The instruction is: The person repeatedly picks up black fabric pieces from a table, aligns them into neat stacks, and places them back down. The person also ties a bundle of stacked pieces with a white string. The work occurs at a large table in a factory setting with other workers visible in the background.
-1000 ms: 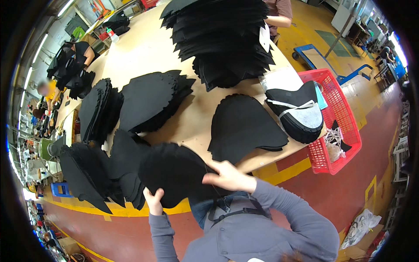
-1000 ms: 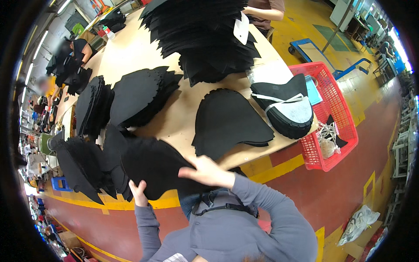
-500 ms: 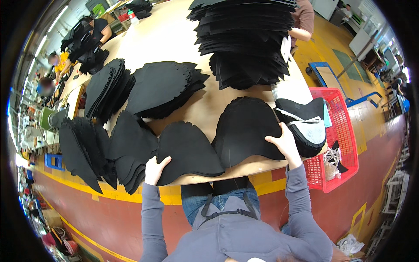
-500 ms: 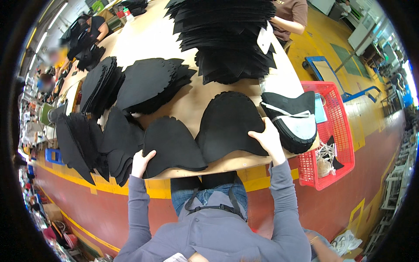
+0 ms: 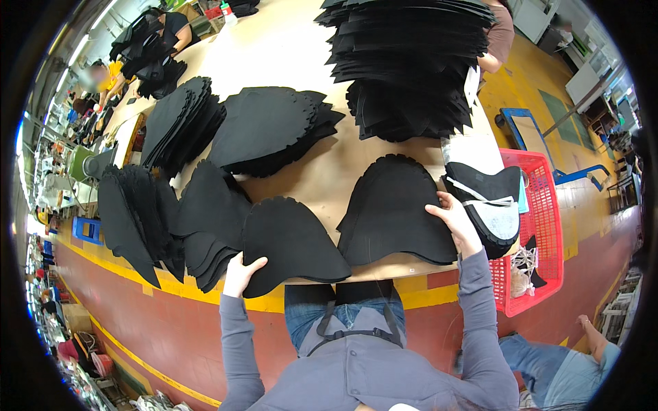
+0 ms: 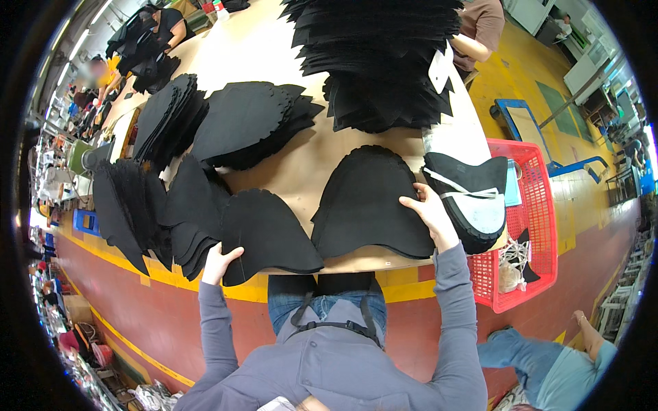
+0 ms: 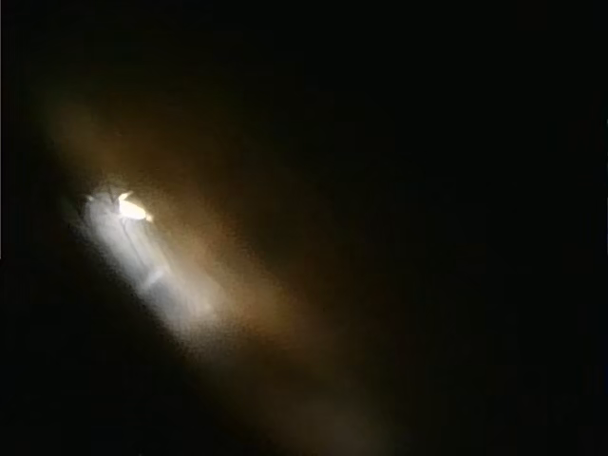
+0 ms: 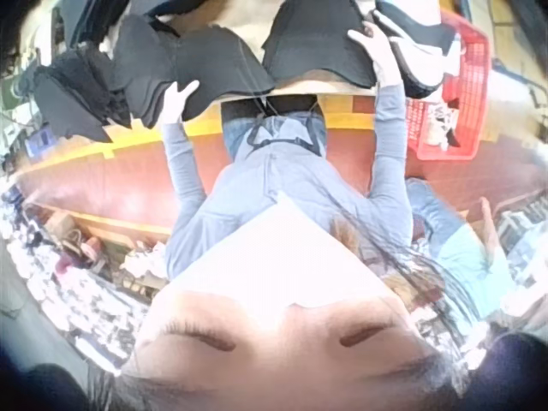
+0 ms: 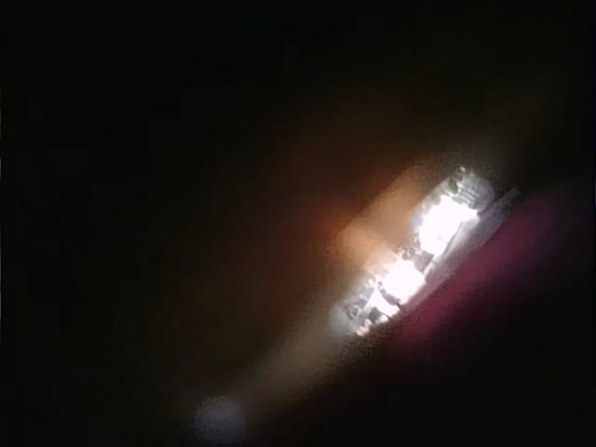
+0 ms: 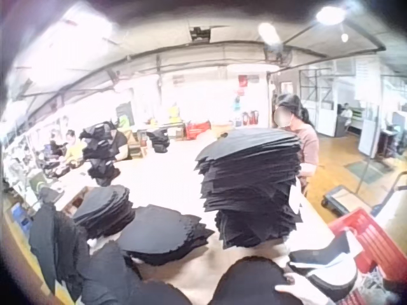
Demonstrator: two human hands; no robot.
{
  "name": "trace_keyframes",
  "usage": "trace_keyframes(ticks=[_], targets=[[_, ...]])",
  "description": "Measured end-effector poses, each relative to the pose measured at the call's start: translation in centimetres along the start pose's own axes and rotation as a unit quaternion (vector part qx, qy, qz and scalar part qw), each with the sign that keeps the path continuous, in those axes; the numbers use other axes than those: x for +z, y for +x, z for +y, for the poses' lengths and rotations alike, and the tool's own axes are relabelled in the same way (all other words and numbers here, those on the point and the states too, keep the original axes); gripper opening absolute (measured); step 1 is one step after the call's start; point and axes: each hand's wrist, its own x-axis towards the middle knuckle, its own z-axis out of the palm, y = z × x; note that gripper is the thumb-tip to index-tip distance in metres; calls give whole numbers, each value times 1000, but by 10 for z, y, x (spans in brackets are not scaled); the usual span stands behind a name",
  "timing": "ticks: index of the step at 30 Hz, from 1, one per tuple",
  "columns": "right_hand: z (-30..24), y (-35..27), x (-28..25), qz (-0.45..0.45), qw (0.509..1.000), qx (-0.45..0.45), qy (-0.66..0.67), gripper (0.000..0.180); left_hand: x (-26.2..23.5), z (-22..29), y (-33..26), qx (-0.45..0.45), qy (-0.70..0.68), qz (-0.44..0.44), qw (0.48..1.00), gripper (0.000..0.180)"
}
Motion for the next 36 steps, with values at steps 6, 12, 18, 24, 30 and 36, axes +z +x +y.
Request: trace_keyframes(ticks=[6, 12, 18, 24, 30, 36], targets=[[-31, -15, 8, -46, 998, 42, -11, 59, 54, 86, -36, 189, 280, 304, 891, 47], [-33, -47, 20, -57, 992, -115, 6, 49, 156, 99, 26, 226, -90, -98, 965, 102], [-51, -103, -14, -5, 954, -296, -50, 53, 156, 170, 28, 299, -181, -241, 906, 81], [-71, -78, 4, 68, 932, -307, -178, 97, 163, 170, 31, 352, -100, -198, 909, 84], [-8, -60, 9, 56, 939, -284, 187, 102, 182, 146, 27, 359, -121, -185, 907, 76], [-18, -62, 11, -3, 929, -371, -6, 110, 171, 130, 40, 454, -45, -115, 882, 76]])
